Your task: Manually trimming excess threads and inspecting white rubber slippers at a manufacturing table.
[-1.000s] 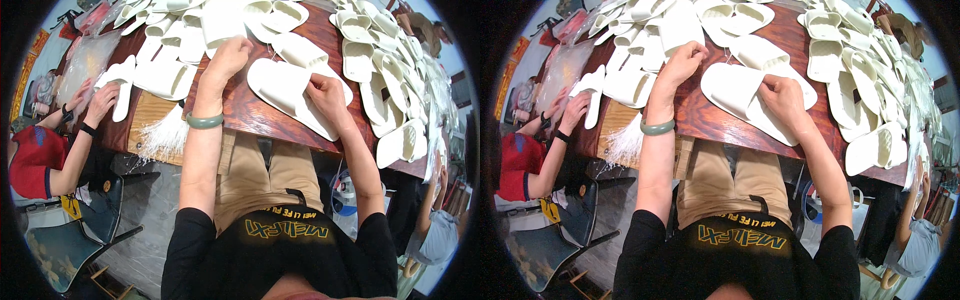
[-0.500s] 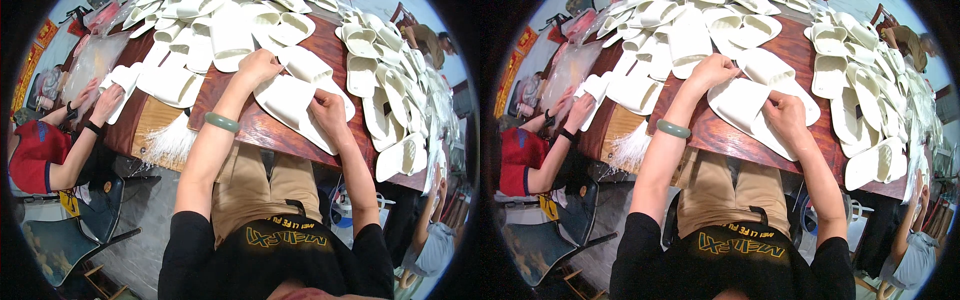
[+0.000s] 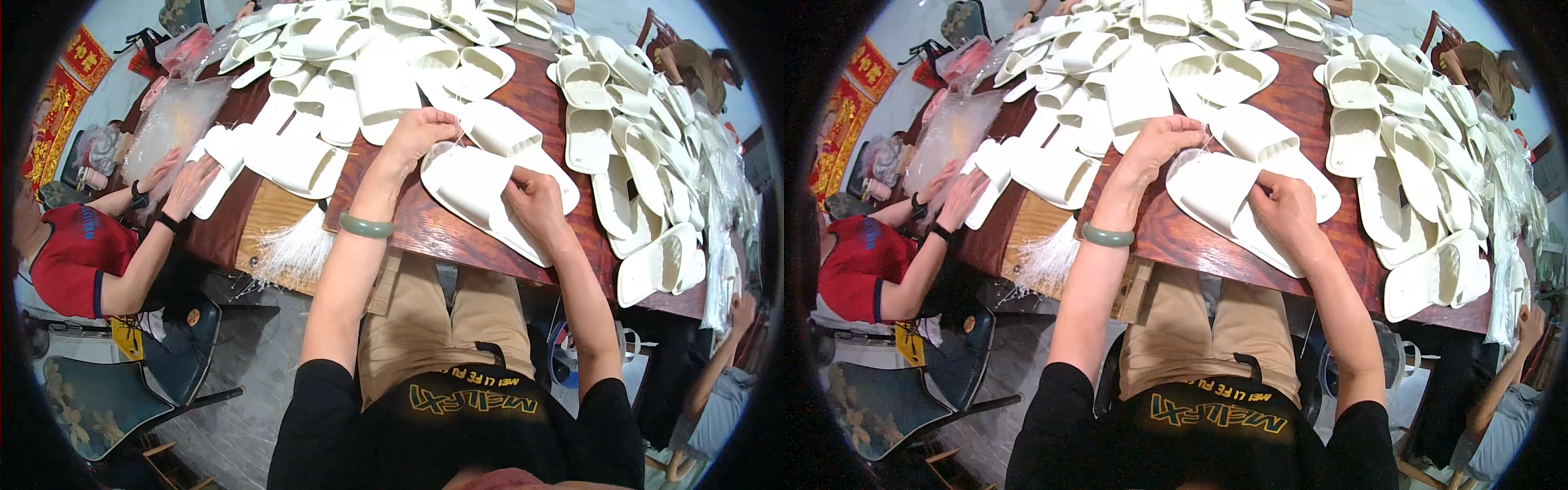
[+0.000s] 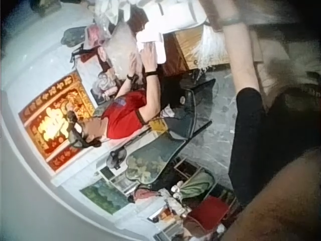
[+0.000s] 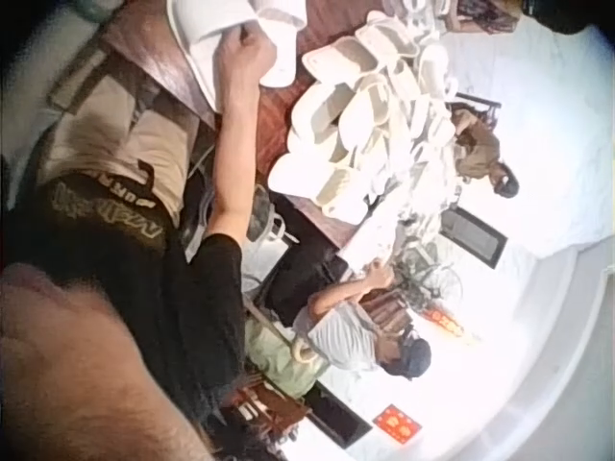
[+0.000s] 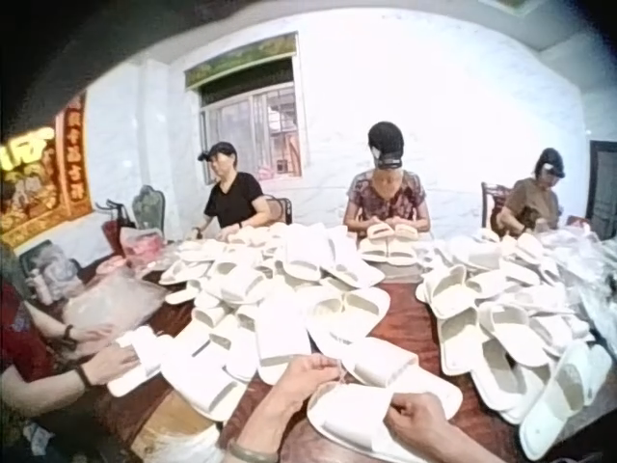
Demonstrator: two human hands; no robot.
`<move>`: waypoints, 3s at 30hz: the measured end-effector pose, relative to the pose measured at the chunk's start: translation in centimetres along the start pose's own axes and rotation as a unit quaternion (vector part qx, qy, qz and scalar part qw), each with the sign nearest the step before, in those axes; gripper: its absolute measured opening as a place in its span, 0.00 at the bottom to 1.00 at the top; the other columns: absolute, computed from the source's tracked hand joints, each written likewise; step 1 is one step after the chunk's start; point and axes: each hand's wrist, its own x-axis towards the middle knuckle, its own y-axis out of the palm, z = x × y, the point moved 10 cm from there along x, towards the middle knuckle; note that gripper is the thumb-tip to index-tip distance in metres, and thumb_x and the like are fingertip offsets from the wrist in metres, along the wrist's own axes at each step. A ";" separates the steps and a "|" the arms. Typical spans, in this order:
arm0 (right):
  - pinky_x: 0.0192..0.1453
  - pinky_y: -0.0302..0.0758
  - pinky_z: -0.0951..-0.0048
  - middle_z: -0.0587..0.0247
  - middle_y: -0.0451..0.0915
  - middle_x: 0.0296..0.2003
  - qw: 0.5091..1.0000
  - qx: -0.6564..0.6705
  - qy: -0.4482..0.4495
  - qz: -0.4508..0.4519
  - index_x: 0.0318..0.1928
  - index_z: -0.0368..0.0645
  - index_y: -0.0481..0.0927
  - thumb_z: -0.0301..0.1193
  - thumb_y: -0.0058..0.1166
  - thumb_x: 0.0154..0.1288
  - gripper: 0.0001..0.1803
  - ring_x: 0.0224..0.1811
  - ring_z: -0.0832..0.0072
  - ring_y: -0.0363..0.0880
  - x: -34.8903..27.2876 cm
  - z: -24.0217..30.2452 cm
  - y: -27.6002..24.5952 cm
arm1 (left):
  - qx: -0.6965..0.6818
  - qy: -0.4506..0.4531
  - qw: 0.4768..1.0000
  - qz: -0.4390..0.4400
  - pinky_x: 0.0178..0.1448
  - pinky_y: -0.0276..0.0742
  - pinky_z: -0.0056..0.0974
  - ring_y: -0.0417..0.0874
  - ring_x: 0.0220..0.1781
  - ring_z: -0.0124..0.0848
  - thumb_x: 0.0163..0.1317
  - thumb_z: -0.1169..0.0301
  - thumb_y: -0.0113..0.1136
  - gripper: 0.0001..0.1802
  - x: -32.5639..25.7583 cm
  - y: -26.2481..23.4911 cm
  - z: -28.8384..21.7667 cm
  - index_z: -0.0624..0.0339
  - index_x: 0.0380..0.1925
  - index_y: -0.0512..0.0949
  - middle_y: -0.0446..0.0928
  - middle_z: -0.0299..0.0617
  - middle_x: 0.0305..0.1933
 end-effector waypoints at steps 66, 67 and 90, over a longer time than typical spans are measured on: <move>0.35 0.75 0.63 0.57 0.78 0.32 0.984 -0.056 -0.166 -0.042 0.36 0.42 0.80 0.24 0.53 0.56 0.07 0.31 0.58 0.79 -1.9 0.9 -2.2 | 0.117 0.018 0.993 -0.024 0.45 0.70 0.33 0.76 0.36 0.30 0.60 0.72 0.55 0.05 -10.7 -2.6 -2.0 0.60 0.28 0.75 0.79 0.43 0.39; 0.35 0.75 0.63 0.57 0.78 0.32 0.983 -0.060 -0.165 -0.047 0.36 0.42 0.80 0.24 0.53 0.56 0.07 0.31 0.58 0.79 -2.1 1.1 -2.6 | 0.116 0.022 0.993 -0.018 0.45 0.70 0.33 0.76 0.36 0.30 0.60 0.72 0.55 0.05 -10.0 -2.2 -2.3 0.60 0.28 0.75 0.79 0.43 0.39; 0.38 0.74 0.68 0.57 0.72 0.38 0.899 -0.283 -0.295 0.155 0.44 0.36 0.72 0.24 0.54 0.42 0.22 0.38 0.65 0.73 -6.9 6.7 -0.1 | 0.211 0.051 0.976 0.017 0.35 0.74 0.28 0.78 0.31 0.22 0.60 0.72 0.55 0.11 5.5 3.2 0.8 0.70 0.37 0.80 0.81 0.39 0.32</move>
